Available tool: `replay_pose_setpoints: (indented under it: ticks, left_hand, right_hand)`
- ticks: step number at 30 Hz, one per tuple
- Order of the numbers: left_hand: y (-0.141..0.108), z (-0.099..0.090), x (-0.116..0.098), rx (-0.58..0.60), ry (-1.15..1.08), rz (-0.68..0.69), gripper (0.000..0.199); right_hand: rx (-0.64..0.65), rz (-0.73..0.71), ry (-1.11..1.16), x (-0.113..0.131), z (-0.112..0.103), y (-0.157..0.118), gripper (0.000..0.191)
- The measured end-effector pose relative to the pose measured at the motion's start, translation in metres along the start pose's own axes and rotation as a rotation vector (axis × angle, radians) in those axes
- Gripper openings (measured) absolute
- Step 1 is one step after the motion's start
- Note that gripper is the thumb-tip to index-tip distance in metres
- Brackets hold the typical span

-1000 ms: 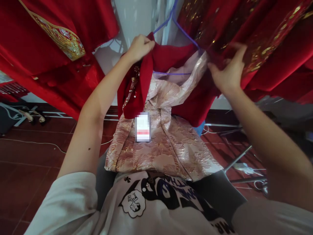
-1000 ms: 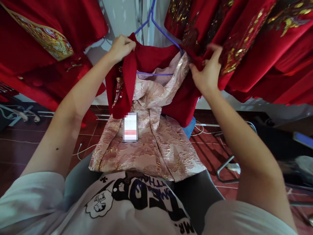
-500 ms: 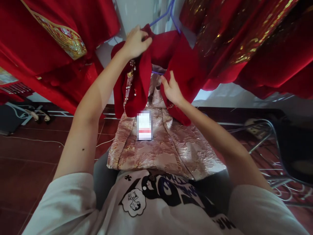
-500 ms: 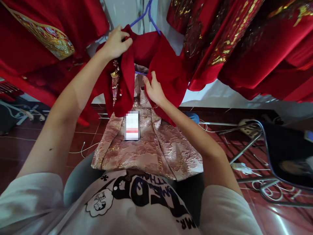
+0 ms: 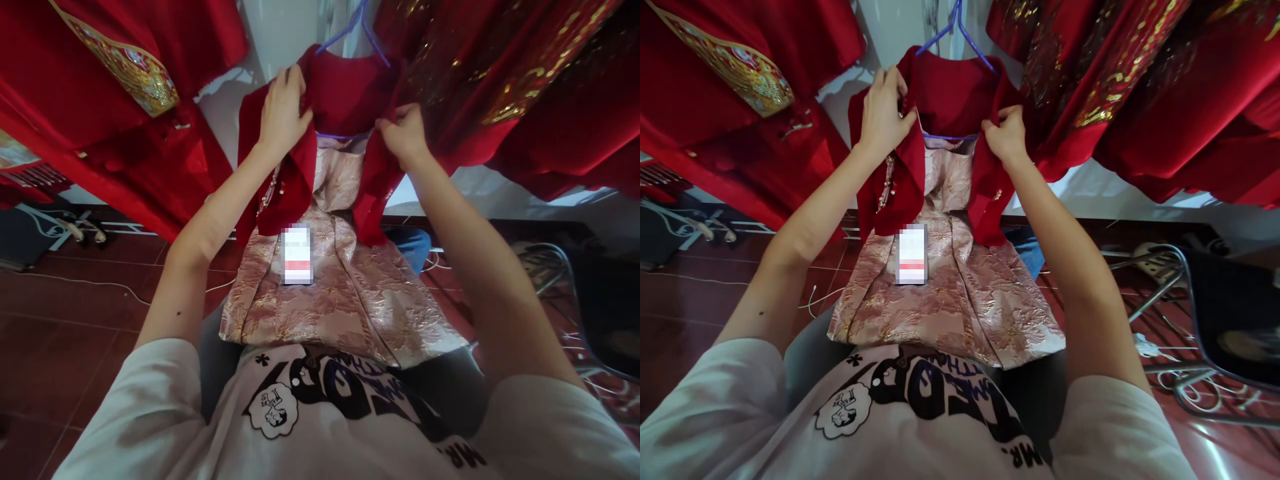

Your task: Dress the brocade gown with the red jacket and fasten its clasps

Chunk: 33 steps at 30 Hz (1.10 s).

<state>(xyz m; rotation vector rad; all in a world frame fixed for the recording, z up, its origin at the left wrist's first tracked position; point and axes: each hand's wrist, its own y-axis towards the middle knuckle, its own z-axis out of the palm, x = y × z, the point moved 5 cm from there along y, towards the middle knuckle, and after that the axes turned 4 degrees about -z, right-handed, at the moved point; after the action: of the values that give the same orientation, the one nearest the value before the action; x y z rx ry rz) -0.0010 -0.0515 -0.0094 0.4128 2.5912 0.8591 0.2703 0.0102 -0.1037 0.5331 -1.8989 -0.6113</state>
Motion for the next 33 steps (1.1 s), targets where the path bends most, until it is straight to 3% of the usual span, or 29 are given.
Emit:
replay_pose_setpoints:
  ticks: [2,4,9,12,15,17,22,28,33]
  left_hand:
    - [-0.003,0.006,-0.005,0.014,-0.096,-0.004,0.040]
    - [-0.004,0.013,-0.014,0.034,-0.177,0.052,0.041]
    - [-0.008,0.036,-0.032,0.281,-0.240,0.227,0.039]
    - [-0.007,0.037,-0.023,0.286,-0.394,0.219,0.034]
    - [0.000,0.037,-0.005,0.347,-0.520,0.228,0.038]
    - [0.011,0.038,0.012,0.377,-0.486,0.210,0.038]
    - [0.031,0.043,0.049,0.335,-0.335,0.113,0.033]
    - [0.004,0.040,0.035,0.304,-0.462,0.032,0.014]
    - [-0.013,0.035,0.025,0.265,-0.540,0.042,0.017]
  right_hand:
    - [-0.190,0.064,-0.076,0.000,-0.001,0.001,0.054]
    - [-0.262,0.083,-0.126,0.016,0.007,-0.001,0.052]
    - [-0.059,0.027,-0.087,0.079,0.045,-0.005,0.049]
    - [0.009,0.024,-0.053,0.101,0.048,-0.005,0.049]
    - [-0.018,0.024,-0.058,0.108,0.040,-0.002,0.049]
    - [-0.044,0.026,-0.047,0.108,0.038,0.001,0.047]
    - [0.015,0.107,0.105,0.109,0.060,0.002,0.048]
    - [0.054,0.148,0.133,0.126,0.077,-0.012,0.054]
    - [0.079,0.131,0.114,0.130,0.081,-0.026,0.045]
